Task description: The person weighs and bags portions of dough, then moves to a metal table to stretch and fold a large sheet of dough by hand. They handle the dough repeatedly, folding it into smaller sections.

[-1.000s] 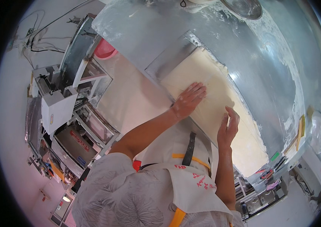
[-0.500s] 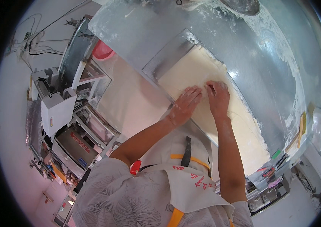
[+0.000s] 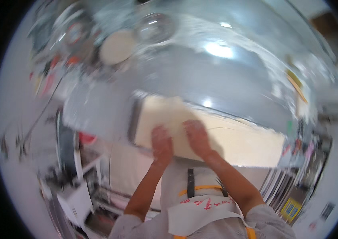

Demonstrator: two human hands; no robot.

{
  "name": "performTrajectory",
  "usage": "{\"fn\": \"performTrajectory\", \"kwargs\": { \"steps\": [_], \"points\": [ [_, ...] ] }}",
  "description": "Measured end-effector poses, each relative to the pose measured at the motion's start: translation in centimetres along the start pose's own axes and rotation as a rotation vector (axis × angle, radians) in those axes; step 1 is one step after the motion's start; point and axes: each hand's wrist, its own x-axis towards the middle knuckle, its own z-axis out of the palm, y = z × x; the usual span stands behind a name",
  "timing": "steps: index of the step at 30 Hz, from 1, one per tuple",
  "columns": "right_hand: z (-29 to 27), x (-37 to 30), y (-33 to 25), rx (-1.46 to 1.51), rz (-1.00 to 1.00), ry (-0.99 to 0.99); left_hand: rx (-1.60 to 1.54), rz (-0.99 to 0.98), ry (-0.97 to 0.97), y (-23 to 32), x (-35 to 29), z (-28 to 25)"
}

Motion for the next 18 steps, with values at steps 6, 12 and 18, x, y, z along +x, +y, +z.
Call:
{"fn": "performTrajectory", "kwargs": {
  "steps": [6, 12, 18],
  "points": [
    [-4.0, -4.2, 1.3, 0.055, 0.209, -0.037, 0.192, -0.172, -0.474, 3.1, 0.4, -1.2],
    [-8.7, -9.0, 4.1, 0.172, 0.454, 0.167, 0.055, -0.050, -0.110, -2.5, 12.4, -2.4],
    [-12.9, -15.9, 6.9, 0.008, 0.752, 0.342, 0.375, 0.104, 0.129, -13.8, 43.9, 5.5]
  ]
}}
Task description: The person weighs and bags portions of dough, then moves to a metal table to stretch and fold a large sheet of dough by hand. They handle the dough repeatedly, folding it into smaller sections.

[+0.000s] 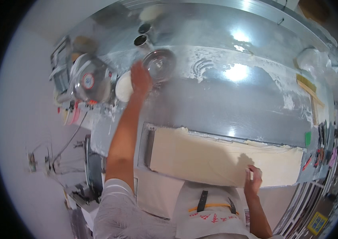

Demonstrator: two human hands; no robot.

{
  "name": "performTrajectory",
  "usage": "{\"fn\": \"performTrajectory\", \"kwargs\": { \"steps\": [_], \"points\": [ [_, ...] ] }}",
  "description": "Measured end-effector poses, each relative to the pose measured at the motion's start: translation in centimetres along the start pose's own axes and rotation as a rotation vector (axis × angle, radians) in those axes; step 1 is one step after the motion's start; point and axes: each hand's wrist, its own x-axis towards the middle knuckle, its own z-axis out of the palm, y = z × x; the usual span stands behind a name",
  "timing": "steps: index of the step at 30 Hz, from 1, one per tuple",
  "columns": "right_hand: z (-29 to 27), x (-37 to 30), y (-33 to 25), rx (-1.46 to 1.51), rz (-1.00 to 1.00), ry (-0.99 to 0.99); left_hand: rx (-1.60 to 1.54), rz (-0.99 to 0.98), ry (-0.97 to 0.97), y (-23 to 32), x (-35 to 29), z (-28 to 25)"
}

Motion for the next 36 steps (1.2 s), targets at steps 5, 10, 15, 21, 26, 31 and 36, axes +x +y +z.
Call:
{"fn": "performTrajectory", "kwargs": {
  "steps": [5, 10, 15, 21, 26, 31, 36],
  "points": [
    [0.5, -3.8, 1.7, 0.036, 0.018, 0.052, -0.038, 0.412, 0.113, -18.5, 16.0, 7.7],
    [-2.1, -6.8, -1.5, -0.087, 0.137, -0.008, -0.048, 0.236, -0.162, -17.6, 17.6, 11.4],
    [-2.3, -7.2, -1.0, -0.050, 0.179, 0.043, -0.159, 0.151, 0.003, -18.8, 14.4, 5.2],
    [-5.2, -7.1, -1.0, 0.291, 0.272, 0.194, -0.196, -0.069, 0.073, 13.5, 0.2, -22.2],
    [-12.0, -4.6, -0.3, 0.773, 0.309, 0.255, -0.891, -0.052, -0.381, 29.5, -13.6, -22.3],
    [-20.1, -9.4, 7.5, 0.780, 0.313, 0.458, -0.922, 0.053, -0.842, 53.0, -27.2, -29.1],
    [-27.8, -15.7, 18.0, 1.097, 0.427, 0.680, -1.473, -0.203, -1.188, 64.4, -35.7, -28.5]
  ]
}}
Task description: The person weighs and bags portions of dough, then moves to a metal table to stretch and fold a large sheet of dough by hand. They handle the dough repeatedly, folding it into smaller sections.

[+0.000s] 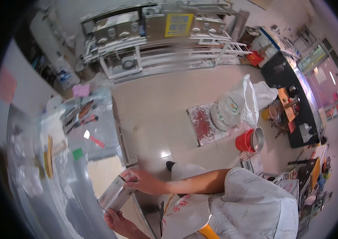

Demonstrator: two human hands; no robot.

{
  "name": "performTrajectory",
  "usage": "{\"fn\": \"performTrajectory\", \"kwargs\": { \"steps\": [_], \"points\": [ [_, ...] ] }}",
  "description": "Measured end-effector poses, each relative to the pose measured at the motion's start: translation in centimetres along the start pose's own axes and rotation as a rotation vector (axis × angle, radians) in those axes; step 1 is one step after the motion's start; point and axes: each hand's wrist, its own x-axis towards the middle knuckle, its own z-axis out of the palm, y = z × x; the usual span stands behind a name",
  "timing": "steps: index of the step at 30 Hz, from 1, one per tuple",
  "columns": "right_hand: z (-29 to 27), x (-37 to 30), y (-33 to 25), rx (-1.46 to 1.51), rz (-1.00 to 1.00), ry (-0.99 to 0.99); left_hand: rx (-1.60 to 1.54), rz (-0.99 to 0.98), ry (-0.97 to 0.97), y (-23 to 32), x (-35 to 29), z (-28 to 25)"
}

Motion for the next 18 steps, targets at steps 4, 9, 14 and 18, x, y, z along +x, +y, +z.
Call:
{"fn": "performTrajectory", "kwargs": {
  "steps": [4, 9, 14, 18],
  "points": [
    [-9.5, 2.3, -2.7, -0.027, -0.006, 0.079, 0.025, -0.028, -0.055, 2.1, -0.4, 14.1],
    [-18.5, 4.8, -5.0, 0.107, 0.156, 0.240, 0.676, 0.261, -0.414, 1.9, 0.9, 22.4],
    [-22.6, 9.0, -8.8, -0.137, 0.120, 0.343, 0.326, 0.079, -0.402, -0.4, 4.6, 29.3],
    [-25.1, 11.8, -10.7, -0.429, -0.133, 0.329, -0.115, -0.156, -0.442, -2.6, 11.9, 34.5]
  ]
}}
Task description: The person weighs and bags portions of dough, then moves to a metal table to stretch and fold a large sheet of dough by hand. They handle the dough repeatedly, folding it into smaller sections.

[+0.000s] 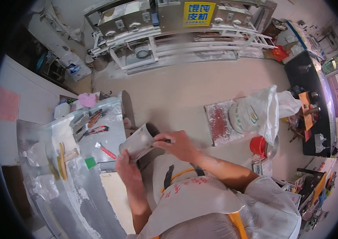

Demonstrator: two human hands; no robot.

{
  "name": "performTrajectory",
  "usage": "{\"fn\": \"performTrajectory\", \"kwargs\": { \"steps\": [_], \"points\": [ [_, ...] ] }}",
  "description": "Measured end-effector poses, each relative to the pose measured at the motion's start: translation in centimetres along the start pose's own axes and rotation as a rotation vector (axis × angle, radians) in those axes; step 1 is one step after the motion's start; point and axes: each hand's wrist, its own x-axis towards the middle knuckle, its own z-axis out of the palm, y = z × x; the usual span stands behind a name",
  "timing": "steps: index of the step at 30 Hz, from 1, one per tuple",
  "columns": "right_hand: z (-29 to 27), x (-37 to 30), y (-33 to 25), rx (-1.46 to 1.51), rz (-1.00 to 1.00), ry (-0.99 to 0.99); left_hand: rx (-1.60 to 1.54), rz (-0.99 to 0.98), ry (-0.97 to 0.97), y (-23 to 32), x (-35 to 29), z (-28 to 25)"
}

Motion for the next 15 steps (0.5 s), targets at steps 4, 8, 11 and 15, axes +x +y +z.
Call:
{"fn": "performTrajectory", "kwargs": {
  "steps": [4, 8, 11, 15],
  "points": [
    [-1.8, 4.6, 1.4, -0.161, -0.102, 0.141, -0.084, -0.255, -0.081, 1.7, 6.9, 4.5],
    [-5.4, 9.3, -0.4, 0.238, 0.270, 0.278, 0.350, -0.010, -0.312, 2.4, 10.4, 11.7],
    [-8.4, 12.5, -1.2, 0.245, 0.398, 0.354, 0.204, -0.151, -0.260, -0.2, 14.5, 15.1],
    [-12.7, 14.8, 1.7, -0.141, 0.055, 0.465, -0.106, -0.614, -0.290, -3.8, 23.1, 20.2]
  ]
}}
